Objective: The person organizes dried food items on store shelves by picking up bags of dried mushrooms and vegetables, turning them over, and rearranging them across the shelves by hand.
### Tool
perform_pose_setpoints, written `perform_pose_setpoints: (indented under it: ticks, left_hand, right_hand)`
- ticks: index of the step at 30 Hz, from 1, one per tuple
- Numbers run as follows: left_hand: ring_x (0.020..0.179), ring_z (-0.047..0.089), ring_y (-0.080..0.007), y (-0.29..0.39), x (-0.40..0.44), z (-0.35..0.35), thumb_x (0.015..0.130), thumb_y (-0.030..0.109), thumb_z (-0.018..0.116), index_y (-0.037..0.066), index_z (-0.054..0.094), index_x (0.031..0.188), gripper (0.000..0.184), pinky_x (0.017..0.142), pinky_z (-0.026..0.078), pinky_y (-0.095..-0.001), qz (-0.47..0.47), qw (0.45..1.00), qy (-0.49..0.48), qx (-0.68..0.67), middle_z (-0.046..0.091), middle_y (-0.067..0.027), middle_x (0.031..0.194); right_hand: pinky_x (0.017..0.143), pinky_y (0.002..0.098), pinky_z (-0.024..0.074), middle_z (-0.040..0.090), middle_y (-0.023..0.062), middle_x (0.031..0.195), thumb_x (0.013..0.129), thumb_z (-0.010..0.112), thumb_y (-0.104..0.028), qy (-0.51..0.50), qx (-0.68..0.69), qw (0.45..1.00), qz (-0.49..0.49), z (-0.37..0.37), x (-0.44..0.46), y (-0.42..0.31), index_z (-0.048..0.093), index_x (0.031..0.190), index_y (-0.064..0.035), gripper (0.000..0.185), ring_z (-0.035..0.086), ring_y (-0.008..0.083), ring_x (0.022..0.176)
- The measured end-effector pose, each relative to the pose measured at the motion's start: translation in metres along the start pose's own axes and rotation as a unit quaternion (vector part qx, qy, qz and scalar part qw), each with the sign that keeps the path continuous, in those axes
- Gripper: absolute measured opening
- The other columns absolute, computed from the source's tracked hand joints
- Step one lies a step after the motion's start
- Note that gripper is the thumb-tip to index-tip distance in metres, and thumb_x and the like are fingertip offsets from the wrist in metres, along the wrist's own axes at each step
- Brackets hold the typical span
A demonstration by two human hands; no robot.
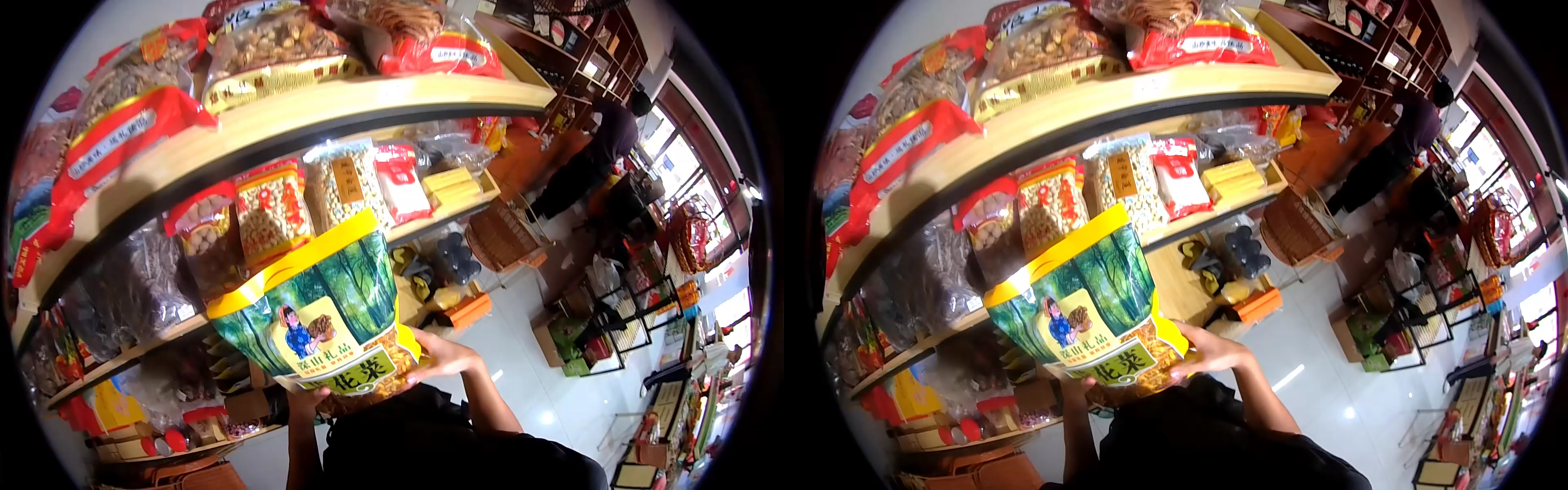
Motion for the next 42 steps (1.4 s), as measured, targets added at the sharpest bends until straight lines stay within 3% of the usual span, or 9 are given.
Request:
perform_pose_setpoints:
  ticks: [3, 5, 8, 14, 19, 27, 33, 36, 42]
  left_hand:
    - [0.101, 0.058, -0.0192, -0.053, 0.014, -0.03, 0.068, 0.015, 0.084, 0.001, 0.049, 0.124, 0.068, 0.087, 0.048, -0.0342, 0.055, 0.997, -0.052, -0.014, 0.059, -0.0067, 0.113]
    - [0.105, 0.056, -0.0192, 0.033, 0.014, 0.049, 0.072, 0.014, 0.081, 0.002, 0.048, 0.126, 0.064, 0.089, 0.047, -0.034, 0.059, 0.995, -0.075, 0.041, 0.058, -0.0069, 0.116]
    - [0.112, 0.052, -0.0221, 0.061, 0.023, 0.107, 0.08, 0.021, 0.073, 0.002, 0.044, 0.13, 0.061, 0.096, 0.042, -0.0354, 0.018, 0.998, -0.039, 0.048, 0.053, -0.01, 0.125]
    - [0.126, 0.038, -0.0305, 0.108, 0.065, 0.244, 0.08, 0.032, 0.066, 0.004, 0.019, 0.143, 0.084, 0.103, 0.034, -0.0438, 0.058, 0.927, -0.278, 0.245, 0.035, -0.0176, 0.14]
    - [0.135, 0.026, -0.0305, 0.119, 0.086, 0.378, 0.074, 0.013, 0.068, 0.011, -0.013, 0.148, 0.11, 0.11, 0.027, -0.0448, 0.108, 0.912, -0.387, 0.084, 0.02, -0.021, 0.148]
    - [0.136, 0.028, -0.0289, 0.129, 0.12, 0.498, 0.073, 0.007, 0.061, 0.005, 0.0, 0.15, 0.098, 0.113, 0.02, -0.0402, 0.186, 0.866, -0.456, 0.083, 0.022, -0.018, 0.15]
    - [0.132, 0.034, -0.0312, 0.149, 0.184, 0.537, 0.081, 0.019, 0.063, 0.004, 0.008, 0.149, 0.089, 0.112, 0.023, -0.0399, 0.183, 0.891, -0.354, 0.219, 0.025, -0.0234, 0.146]
    - [0.126, 0.04, -0.0324, 0.164, 0.217, 0.544, 0.085, 0.019, 0.061, 0.007, 0.015, 0.148, 0.079, 0.111, 0.025, -0.0414, 0.13, 0.921, -0.278, 0.238, 0.033, -0.0281, 0.136]
    - [0.121, 0.048, -0.0231, 0.187, 0.254, 0.55, 0.087, 0.016, 0.057, 0.004, 0.041, 0.137, 0.054, 0.105, 0.032, -0.0344, 0.214, 0.878, -0.2, 0.377, 0.053, -0.0146, 0.128]
  right_hand:
    - [0.11, 0.0365, 0.0282, 0.037, 0.0139, 0.144, 0.07, 0.083, -0.024, -0.055, 0.003, 0.998, -0.035, -0.019, -0.012, -0.001, 0.023, 0.144, -0.0014, 0.098, 0.034, 0.0223, 0.131]
    - [0.109, 0.0373, 0.0299, 0.035, 0.0116, 0.145, 0.069, 0.084, -0.019, -0.055, 0.021, 0.997, -0.058, -0.031, -0.021, -0.002, 0.023, 0.145, -0.0028, 0.099, 0.033, 0.0212, 0.131]
    - [0.108, 0.0379, 0.0313, 0.038, 0.0112, 0.143, 0.07, 0.083, -0.016, -0.031, 0.06, 0.995, -0.076, -0.048, -0.039, 0.01, 0.023, 0.145, -0.003, 0.097, 0.035, 0.0209, 0.13]
    - [0.109, 0.0364, 0.0295, 0.039, 0.0101, 0.142, 0.065, 0.085, -0.029, 0.221, 0.279, 0.907, -0.225, -0.108, -0.091, 0.025, 0.02, 0.146, -0.0022, 0.108, 0.038, 0.0207, 0.129]
    - [0.104, 0.035, 0.0365, 0.046, 0.0118, 0.136, 0.071, 0.079, -0.039, 0.386, 0.267, 0.834, -0.291, -0.186, -0.14, -0.004, 0.025, 0.144, -0.0008, 0.098, 0.045, 0.0217, 0.124]
    - [0.098, 0.0323, 0.0429, 0.051, 0.0146, 0.129, 0.082, 0.068, -0.029, 0.327, 0.193, 0.816, -0.435, -0.3, -0.186, -0.095, 0.031, 0.14, 0.0017, 0.075, 0.052, 0.0199, 0.116]
    - [0.081, 0.0273, 0.0515, 0.06, 0.0112, 0.114, 0.089, 0.061, -0.024, 0.312, 0.175, 0.822, -0.444, -0.375, -0.175, -0.16, 0.042, 0.132, 0.0011, 0.053, 0.061, 0.014, 0.096]
    - [0.075, 0.0257, 0.053, 0.062, 0.0063, 0.106, 0.091, 0.058, -0.022, 0.285, 0.157, 0.856, -0.403, -0.428, -0.145, -0.185, 0.046, 0.13, -0.0019, 0.046, 0.064, 0.0122, 0.089]
    - [0.075, 0.0281, 0.0559, 0.066, 0.0078, 0.106, 0.095, 0.052, -0.025, 0.175, 0.186, 0.915, -0.313, -0.498, -0.073, -0.234, 0.054, 0.121, -0.0051, 0.033, 0.067, 0.0147, 0.085]
Point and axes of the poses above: each hand's wrist, its own x-axis towards the middle knuckle, its own z-axis out of the palm, y = z × x, the point moved 4 cm from there along x, towards the middle knuckle
